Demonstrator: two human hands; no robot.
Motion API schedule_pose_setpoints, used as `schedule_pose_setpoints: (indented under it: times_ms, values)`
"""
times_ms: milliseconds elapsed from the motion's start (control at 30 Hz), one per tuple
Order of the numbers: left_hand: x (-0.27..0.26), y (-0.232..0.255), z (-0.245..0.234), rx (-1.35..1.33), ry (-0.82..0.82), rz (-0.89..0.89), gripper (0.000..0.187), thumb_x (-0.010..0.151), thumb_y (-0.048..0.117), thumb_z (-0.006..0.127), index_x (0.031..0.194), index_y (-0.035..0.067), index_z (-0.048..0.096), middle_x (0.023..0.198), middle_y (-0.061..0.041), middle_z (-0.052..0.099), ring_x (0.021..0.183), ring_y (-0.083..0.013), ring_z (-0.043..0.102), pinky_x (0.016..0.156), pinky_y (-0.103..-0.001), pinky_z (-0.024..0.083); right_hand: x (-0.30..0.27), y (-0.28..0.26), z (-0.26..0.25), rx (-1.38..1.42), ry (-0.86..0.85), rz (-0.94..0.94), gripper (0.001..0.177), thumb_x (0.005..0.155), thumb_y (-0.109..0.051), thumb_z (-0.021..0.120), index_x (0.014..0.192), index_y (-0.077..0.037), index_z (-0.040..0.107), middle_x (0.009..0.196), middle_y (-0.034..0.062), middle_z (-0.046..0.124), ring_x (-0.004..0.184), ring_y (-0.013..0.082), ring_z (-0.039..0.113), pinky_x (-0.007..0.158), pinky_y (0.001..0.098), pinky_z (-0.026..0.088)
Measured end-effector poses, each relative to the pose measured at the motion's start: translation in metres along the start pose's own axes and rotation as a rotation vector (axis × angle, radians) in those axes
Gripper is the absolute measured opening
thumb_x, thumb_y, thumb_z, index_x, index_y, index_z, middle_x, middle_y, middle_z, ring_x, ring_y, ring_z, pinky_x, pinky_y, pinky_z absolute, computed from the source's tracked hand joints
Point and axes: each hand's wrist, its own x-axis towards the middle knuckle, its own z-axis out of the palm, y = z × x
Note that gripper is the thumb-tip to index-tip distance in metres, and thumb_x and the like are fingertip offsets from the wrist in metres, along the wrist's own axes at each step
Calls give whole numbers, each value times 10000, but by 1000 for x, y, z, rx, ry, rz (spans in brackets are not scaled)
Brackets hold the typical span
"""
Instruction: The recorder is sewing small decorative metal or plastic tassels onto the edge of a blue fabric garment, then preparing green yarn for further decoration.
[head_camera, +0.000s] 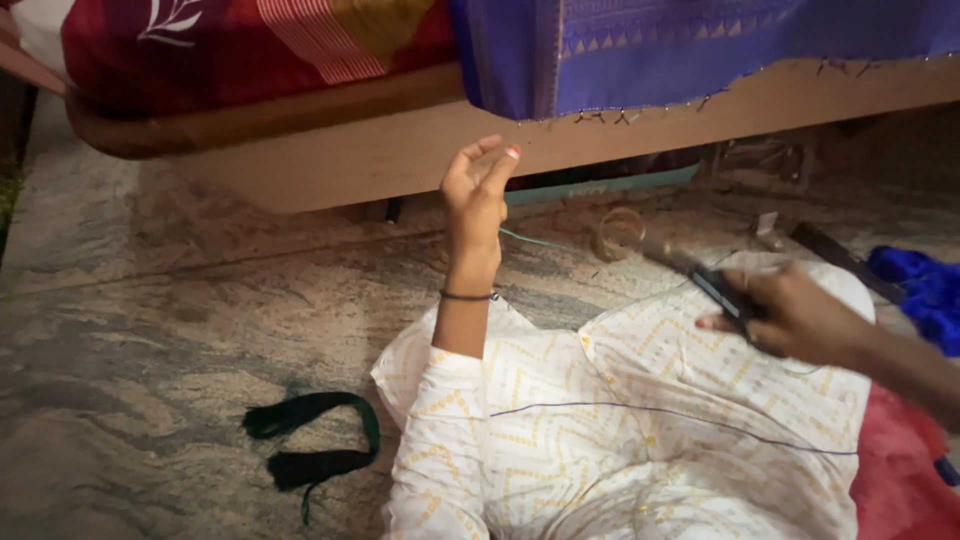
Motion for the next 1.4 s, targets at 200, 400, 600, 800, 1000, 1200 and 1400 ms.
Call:
schedule_pose_setpoints:
  times_ms: [200, 400, 600, 800, 1000, 1200, 1400]
  values:
    - [35, -29, -6, -208, -178, -83, 224, 937, 138, 761, 1087, -18, 703, 796, 40, 628, 469, -6, 314, 426, -215, 222, -28, 22, 73, 109, -212, -184, 408, 831, -524, 698, 1055, -184, 721, 594, 54, 691, 455, 210, 680, 509, 420, 565]
    - [38, -53, -8, -313, -218, -60, 211, 972, 158, 787, 1061, 2, 675, 715, 63, 514, 472, -6, 293, 432, -225, 221, -54, 11, 114, 40, -361, -468, 352, 805, -274, 806, 1083, -89, 697, 815, 173, 712, 716, 385, 697, 650, 483, 537]
    - [10, -2, 21, -230, -224, -78, 289, 846, 158, 744, 1126, 154, 674, 721, 87, 658, 410, -17, 301, 398, -233, 223, -56, -22, 105, -73, -527, -359, 324, 843, -291, 780, 1098, -115, 684, 780, 195, 672, 809, 398, 663, 736, 488, 512]
    - [27, -54, 17, -414, -230, -84, 170, 943, 176, 780, 996, 39, 694, 625, 103, 449, 453, -12, 270, 433, -240, 201, -48, -24, 105, -54, -451, -429, 282, 850, -312, 789, 1003, -95, 694, 769, 183, 679, 799, 385, 666, 711, 493, 503]
    - [18, -40, 8, -365, -271, -12, 157, 952, 173, 757, 992, 37, 690, 673, 92, 500, 474, -9, 270, 438, -234, 193, -48, -3, 122, -192, -464, -342, 359, 761, -142, 722, 1116, -127, 674, 758, 189, 676, 826, 378, 670, 736, 485, 513]
    - [13, -17, 4, -289, -239, 11, 125, 944, 136, 702, 1048, 77, 665, 805, 85, 671, 471, -11, 298, 435, -234, 218, -51, 16, 139, -112, -497, -304, 339, 691, -47, 667, 1029, -76, 680, 804, 178, 696, 852, 365, 699, 752, 456, 543]
    - [-3, -64, -41, -399, -237, -98, 158, 1019, 174, 697, 1091, 34, 702, 658, 107, 394, 464, 9, 257, 413, -219, 200, -60, 127, 253, -302, -349, -435, 416, 680, -188, 812, 1078, -132, 703, 971, 177, 691, 948, 398, 669, 801, 464, 532]
